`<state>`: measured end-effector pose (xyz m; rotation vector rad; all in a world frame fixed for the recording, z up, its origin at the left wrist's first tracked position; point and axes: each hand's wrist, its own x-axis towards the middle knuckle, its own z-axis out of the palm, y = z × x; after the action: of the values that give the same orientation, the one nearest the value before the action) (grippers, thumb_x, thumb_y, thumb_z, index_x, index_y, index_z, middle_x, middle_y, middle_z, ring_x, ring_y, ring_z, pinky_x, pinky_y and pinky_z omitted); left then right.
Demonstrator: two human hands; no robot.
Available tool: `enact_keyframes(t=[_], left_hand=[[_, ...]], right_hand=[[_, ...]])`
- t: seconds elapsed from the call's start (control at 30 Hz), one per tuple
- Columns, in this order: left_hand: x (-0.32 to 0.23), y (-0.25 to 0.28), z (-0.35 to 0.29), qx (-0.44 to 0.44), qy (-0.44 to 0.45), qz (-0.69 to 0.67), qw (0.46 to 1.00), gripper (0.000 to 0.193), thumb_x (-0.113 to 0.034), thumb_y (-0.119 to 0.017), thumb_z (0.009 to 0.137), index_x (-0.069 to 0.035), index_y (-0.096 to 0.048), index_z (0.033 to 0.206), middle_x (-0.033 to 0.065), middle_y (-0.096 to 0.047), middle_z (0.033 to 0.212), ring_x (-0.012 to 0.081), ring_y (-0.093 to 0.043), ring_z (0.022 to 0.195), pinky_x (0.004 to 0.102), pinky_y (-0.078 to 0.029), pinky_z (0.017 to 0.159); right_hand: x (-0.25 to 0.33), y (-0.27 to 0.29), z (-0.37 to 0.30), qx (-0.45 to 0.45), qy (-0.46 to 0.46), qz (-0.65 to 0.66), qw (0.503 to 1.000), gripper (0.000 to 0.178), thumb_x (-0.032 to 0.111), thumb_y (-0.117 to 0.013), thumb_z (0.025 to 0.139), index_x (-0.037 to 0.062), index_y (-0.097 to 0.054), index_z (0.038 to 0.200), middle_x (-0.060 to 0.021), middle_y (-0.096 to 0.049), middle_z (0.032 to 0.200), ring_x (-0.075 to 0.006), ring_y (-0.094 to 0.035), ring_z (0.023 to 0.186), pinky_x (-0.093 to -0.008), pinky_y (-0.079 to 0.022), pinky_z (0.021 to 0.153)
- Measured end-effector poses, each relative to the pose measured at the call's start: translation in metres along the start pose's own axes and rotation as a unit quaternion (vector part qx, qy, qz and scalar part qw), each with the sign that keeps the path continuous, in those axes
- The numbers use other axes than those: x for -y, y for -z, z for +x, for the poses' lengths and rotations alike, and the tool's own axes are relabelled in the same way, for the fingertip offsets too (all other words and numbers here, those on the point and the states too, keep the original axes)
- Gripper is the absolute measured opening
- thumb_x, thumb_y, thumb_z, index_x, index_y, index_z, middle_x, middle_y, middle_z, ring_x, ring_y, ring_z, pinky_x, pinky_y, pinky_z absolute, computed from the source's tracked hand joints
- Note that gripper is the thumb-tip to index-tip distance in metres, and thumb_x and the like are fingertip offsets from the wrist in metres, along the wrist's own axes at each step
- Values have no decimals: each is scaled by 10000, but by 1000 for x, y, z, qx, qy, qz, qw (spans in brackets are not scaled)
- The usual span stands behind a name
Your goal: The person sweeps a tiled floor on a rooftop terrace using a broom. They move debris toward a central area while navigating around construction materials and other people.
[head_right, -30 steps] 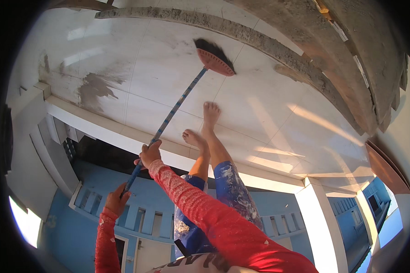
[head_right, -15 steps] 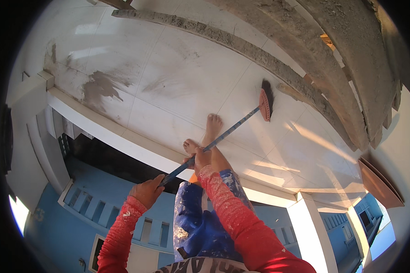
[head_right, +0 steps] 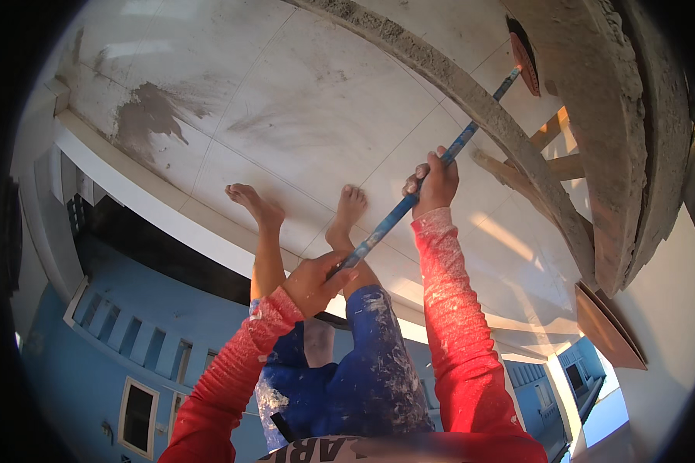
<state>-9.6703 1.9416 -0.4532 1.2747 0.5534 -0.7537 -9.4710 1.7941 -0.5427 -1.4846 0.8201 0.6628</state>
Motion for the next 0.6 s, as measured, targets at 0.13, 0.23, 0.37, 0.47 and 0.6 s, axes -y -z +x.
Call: enact_keyframes(t=[0.13, 0.23, 0.37, 0.47, 0.6], left_hand=[[-42, 6, 152, -35, -5, 10, 999, 393, -370, -521, 920, -6, -655, 988, 187, -648, 750, 352, -648, 763, 415, -495, 722], [-13, 43, 128, -66, 2, 43, 997, 396, -352, -508, 941, 7, -633, 1051, 91, -611, 721, 239, -573, 653, 319, -485, 663], [68, 132, -48, -104, 70, -33, 991, 284, -213, -614, 900, 26, -630, 1053, 41, -578, 708, 101, -535, 642, 253, -452, 573], [95, 210, -231, -152, 295, -19, 943, 242, -193, -628, 882, 15, -651, 1004, 6, -552, 655, 66, -485, 577, 227, -407, 518], [81, 217, -387, -226, 382, -139, 885, 232, -105, -643, 842, 50, -644, 1014, -8, -541, 617, 54, -499, 525, 211, -390, 465]], right_hand=[[59, -5, 137, -70, -15, -87, 994, 275, 215, -530, 908, 126, -433, 666, 6, -424, 538, -129, -413, 428, -305, -380, 455], [32, -35, 138, -63, -21, -160, 985, 263, 181, -495, 911, 115, -426, 666, -7, -426, 535, -139, -423, 434, -308, -395, 464], [-89, -135, -2, 9, -106, -182, 978, 165, 218, -488, 939, 67, -428, 966, -23, -458, 610, -151, -493, 460, -331, -453, 412], [-188, -217, -168, 121, -266, -129, 948, 421, 207, -516, 937, 72, -234, 1220, -43, -503, 704, -164, -567, 488, -309, -479, 415], [-239, -256, -316, 174, -271, -43, 946, 560, 202, -516, 954, 47, -163, 1360, -41, -498, 724, -157, -572, 487, -284, -479, 452]])
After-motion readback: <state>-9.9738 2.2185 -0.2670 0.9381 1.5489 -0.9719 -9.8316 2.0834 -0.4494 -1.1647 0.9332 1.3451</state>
